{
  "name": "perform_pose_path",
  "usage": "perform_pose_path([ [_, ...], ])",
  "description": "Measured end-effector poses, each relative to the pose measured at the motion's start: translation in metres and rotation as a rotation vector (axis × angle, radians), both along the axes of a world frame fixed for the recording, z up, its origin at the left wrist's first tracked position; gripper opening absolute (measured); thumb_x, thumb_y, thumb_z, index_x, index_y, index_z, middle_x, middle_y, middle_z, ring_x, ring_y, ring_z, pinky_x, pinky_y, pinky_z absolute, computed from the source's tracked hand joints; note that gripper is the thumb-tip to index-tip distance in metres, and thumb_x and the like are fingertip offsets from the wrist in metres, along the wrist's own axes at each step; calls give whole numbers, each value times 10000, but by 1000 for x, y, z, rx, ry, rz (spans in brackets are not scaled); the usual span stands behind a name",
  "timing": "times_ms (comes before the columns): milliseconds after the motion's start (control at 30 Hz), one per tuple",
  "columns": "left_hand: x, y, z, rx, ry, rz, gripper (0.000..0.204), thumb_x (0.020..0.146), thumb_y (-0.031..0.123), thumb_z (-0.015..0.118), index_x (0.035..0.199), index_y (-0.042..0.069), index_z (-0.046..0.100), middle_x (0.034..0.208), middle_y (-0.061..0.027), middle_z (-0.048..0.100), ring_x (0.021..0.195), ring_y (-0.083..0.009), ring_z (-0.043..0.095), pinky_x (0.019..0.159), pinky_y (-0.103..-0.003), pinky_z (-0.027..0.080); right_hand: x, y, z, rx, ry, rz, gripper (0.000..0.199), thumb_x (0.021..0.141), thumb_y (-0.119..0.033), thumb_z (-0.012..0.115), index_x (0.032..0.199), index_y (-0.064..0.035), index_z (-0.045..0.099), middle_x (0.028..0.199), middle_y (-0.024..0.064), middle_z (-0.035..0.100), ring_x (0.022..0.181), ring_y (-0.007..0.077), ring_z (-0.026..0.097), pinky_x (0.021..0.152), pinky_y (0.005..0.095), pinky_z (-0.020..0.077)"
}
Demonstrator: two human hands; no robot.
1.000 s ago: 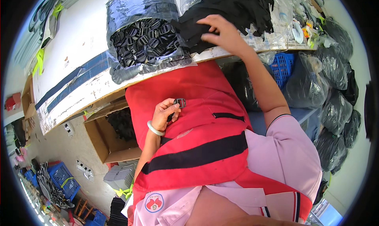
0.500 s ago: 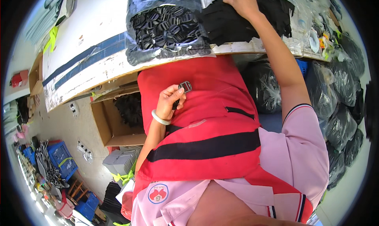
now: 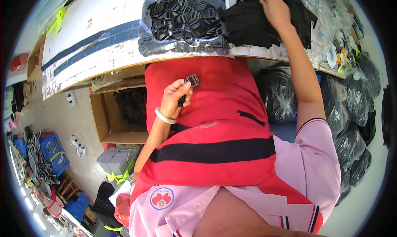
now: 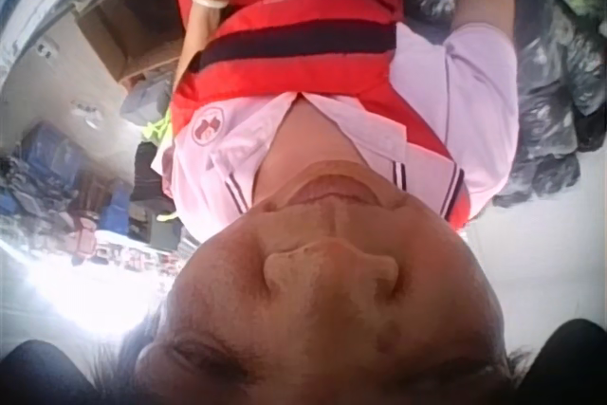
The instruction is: Thread plastic buckles onto black webbing straps at a workbench.
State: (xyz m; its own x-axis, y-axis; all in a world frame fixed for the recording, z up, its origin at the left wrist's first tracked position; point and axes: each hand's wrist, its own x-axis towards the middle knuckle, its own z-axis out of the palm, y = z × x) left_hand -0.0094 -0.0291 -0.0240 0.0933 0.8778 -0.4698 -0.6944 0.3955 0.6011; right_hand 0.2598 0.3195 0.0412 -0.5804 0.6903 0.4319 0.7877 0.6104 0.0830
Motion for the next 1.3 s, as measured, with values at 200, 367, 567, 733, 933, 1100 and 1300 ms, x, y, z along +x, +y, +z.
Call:
perform_pose_path([
  [200,7,10,12,59,10,113,91,942,138,580,916,51,584,705,-11,538,566,-71,470,461,-214,365,-40,-116,30,-769,723,104,213,892,-181,640,1057,-54,684,886,-14,675,798,69,598,733,231,465],
  [367,22,20,17,135,8,247,96,923,115,611,955,26,627,742,-32,595,568,-82,505,447,-212,392,-93,-213,-3,-1368,866,112,227,883,-215,665,980,-13,697,807,-26,633,755,31,542,687,202,450],
  [567,18,5,19,115,439,146,91,902,82,631,900,-3,662,702,-13,595,586,-67,497,502,-213,393,-98,-213,-7,-1399,562,288,217,883,-194,646,938,13,685,709,-14,595,671,41,480,596,219,390],
  [733,16,5,17,257,895,72,121,908,76,617,930,-31,670,700,4,597,627,-47,488,581,-215,409,-105,-223,-26,-1393,609,417,203,907,-183,613,932,10,672,728,-12,610,679,45,502,612,219,408],
  [933,7,5,16,115,475,95,162,948,122,574,930,4,684,708,2,621,536,-24,467,465,-173,355,-109,-236,1,-1844,895,66,199,933,-203,599,959,-11,644,838,17,658,744,47,575,675,189,458],
  [1100,17,6,17,172,596,213,128,927,67,587,954,-16,682,765,-15,652,597,-50,519,533,-195,414,-113,-243,-12,-1843,922,-20,206,942,-252,583,896,-54,619,627,-36,527,456,33,457,406,192,351],
  [1300,13,7,8,414,1029,233,116,879,19,621,981,-13,668,749,-60,632,654,-116,560,592,-259,451,-114,-244,-30,-2076,1225,104,236,918,-245,619,928,-10,636,745,37,619,582,87,571,497,220,434],
])
